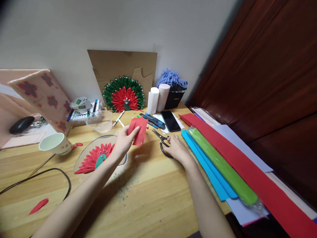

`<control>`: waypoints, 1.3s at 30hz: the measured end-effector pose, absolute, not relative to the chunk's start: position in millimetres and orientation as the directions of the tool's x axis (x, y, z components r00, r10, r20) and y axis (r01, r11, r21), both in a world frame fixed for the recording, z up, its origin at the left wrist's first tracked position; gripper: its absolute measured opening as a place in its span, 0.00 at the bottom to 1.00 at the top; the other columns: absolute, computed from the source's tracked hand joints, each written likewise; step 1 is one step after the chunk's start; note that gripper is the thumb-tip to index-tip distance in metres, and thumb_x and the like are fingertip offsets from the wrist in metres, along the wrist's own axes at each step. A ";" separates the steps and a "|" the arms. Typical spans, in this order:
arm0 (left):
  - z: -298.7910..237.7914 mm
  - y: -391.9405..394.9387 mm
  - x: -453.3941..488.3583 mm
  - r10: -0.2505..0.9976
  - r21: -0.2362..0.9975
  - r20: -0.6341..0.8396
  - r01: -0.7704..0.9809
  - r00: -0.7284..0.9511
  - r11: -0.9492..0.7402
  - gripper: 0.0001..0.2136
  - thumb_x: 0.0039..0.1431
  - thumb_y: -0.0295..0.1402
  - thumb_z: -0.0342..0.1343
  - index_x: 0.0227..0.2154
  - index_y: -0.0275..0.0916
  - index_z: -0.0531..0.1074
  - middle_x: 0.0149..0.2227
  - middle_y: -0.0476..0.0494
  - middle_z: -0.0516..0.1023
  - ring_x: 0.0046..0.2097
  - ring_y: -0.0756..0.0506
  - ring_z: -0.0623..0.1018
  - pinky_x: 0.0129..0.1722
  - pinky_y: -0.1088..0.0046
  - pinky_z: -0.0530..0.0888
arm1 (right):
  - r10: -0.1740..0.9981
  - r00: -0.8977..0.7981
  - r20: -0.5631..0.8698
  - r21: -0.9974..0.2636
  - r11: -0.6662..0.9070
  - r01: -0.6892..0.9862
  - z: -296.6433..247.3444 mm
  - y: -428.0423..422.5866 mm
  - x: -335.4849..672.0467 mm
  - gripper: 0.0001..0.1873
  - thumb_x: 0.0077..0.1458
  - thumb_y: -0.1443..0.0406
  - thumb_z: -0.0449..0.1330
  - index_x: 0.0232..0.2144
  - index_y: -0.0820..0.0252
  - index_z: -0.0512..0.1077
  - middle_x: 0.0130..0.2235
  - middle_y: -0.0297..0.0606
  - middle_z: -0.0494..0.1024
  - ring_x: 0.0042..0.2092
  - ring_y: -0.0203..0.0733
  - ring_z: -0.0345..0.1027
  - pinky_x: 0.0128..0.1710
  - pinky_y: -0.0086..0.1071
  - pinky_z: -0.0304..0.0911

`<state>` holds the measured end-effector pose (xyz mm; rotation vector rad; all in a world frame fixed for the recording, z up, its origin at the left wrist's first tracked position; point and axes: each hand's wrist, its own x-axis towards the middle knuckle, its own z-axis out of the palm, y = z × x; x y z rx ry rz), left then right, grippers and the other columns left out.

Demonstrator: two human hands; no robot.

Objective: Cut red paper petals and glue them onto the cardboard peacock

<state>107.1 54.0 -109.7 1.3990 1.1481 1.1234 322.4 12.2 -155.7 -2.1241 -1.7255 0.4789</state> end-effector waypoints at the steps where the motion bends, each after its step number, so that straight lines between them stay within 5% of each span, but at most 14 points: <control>1: -107.2 55.5 108.1 0.989 0.991 0.081 0.091 0.127 -0.093 0.15 0.52 0.42 0.55 0.34 0.32 0.73 0.34 0.43 0.77 0.34 0.47 0.74 0.34 0.74 0.68 | 0.977 0.204 -0.054 -0.430 -0.207 0.879 -157.0 12.5 323.1 0.15 0.41 0.64 0.60 0.34 0.65 0.67 0.37 0.46 0.73 0.37 0.44 0.68 0.37 0.33 0.61; 7: -91.1 54.2 100.9 0.965 0.999 -0.040 0.039 0.257 0.031 0.14 0.48 0.40 0.60 0.32 0.32 0.72 0.33 0.43 0.76 0.31 0.48 0.73 0.33 0.74 0.68 | 0.972 0.231 -0.033 -0.251 -0.232 0.940 -152.8 13.9 316.7 0.18 0.44 0.64 0.60 0.38 0.70 0.68 0.42 0.55 0.73 0.45 0.54 0.67 0.44 0.38 0.59; 10: -85.8 54.2 91.7 0.938 0.994 -0.095 -0.013 0.335 0.105 0.16 0.45 0.38 0.62 0.34 0.32 0.72 0.33 0.43 0.77 0.32 0.49 0.74 0.34 0.74 0.69 | 0.980 0.186 -0.073 -0.313 -0.199 0.929 -151.7 14.9 317.2 0.15 0.44 0.65 0.59 0.36 0.67 0.69 0.39 0.52 0.73 0.43 0.52 0.68 0.41 0.36 0.60; 13: -81.7 57.0 83.6 0.940 0.991 -0.119 -0.021 0.319 0.133 0.17 0.45 0.39 0.62 0.36 0.34 0.73 0.34 0.44 0.77 0.33 0.49 0.74 0.34 0.75 0.69 | 0.972 0.235 -0.017 -0.524 -0.209 0.826 -150.3 16.5 311.8 0.10 0.47 0.62 0.58 0.32 0.63 0.68 0.36 0.46 0.72 0.39 0.47 0.67 0.39 0.35 0.60; 15: -78.2 59.1 79.4 0.953 0.992 -0.121 0.003 0.278 0.125 0.17 0.46 0.41 0.62 0.35 0.34 0.73 0.32 0.45 0.77 0.32 0.49 0.73 0.32 0.76 0.68 | 0.968 0.248 -0.032 -0.772 -0.181 0.610 -146.0 15.8 302.4 0.12 0.50 0.57 0.56 0.30 0.60 0.65 0.31 0.39 0.70 0.33 0.42 0.66 0.35 0.34 0.62; 17: -74.1 60.7 76.0 0.965 0.995 -0.097 0.042 0.243 0.089 0.16 0.45 0.41 0.62 0.33 0.33 0.74 0.30 0.46 0.76 0.31 0.50 0.72 0.32 0.77 0.67 | 0.982 0.109 -0.154 -0.963 -0.174 0.205 -138.8 11.4 289.3 0.20 0.51 0.48 0.54 0.30 0.58 0.62 0.24 0.30 0.64 0.24 0.36 0.61 0.29 0.33 0.63; 19: -70.6 62.1 73.3 0.972 0.996 -0.063 0.074 0.226 0.047 0.16 0.45 0.41 0.62 0.32 0.33 0.75 0.29 0.47 0.77 0.30 0.50 0.72 0.31 0.77 0.67 | 0.970 -0.191 -0.151 -0.963 -0.188 -0.193 -131.5 3.5 275.0 0.28 0.47 0.39 0.52 0.30 0.58 0.62 0.26 0.29 0.63 0.23 0.32 0.59 0.30 0.35 0.66; 21: -68.7 63.4 71.0 0.978 0.996 -0.031 0.085 0.208 0.013 0.16 0.45 0.42 0.62 0.32 0.33 0.75 0.29 0.47 0.77 0.30 0.50 0.72 0.32 0.76 0.67 | 0.885 -0.452 -0.111 -0.889 -0.292 -0.353 -127.4 -5.4 262.3 0.39 0.35 0.32 0.50 0.31 0.59 0.63 0.28 0.32 0.64 0.25 0.34 0.62 0.30 0.40 0.68; 24: -67.8 64.7 68.2 0.982 0.993 0.001 0.112 0.188 -0.023 0.15 0.46 0.41 0.61 0.32 0.33 0.74 0.30 0.47 0.77 0.30 0.50 0.72 0.31 0.76 0.67 | 0.809 -0.577 -0.109 -0.868 -0.361 -0.341 -130.0 -14.3 249.6 0.44 0.31 0.30 0.48 0.33 0.61 0.65 0.29 0.35 0.65 0.27 0.37 0.64 0.35 0.44 0.68; 29: -66.8 63.2 64.9 0.952 0.973 -0.048 0.229 0.302 -0.023 0.11 0.47 0.38 0.60 0.27 0.33 0.72 0.24 0.50 0.72 0.25 0.52 0.69 0.26 0.78 0.64 | 0.833 -0.536 -0.140 -0.899 -0.334 -0.285 -138.5 -13.5 242.7 0.47 0.33 0.29 0.44 0.34 0.64 0.67 0.26 0.35 0.66 0.26 0.39 0.66 0.34 0.41 0.68; 39: -73.3 69.0 57.9 0.845 0.983 -0.125 0.179 0.520 0.035 0.12 0.46 0.35 0.60 0.34 0.35 0.70 0.30 0.49 0.72 0.27 0.54 0.69 0.26 0.79 0.65 | 0.834 -0.525 -0.168 -0.889 -0.358 -0.286 -135.8 -11.0 246.9 0.52 0.34 0.28 0.35 0.35 0.67 0.68 0.23 0.35 0.67 0.23 0.39 0.68 0.32 0.39 0.68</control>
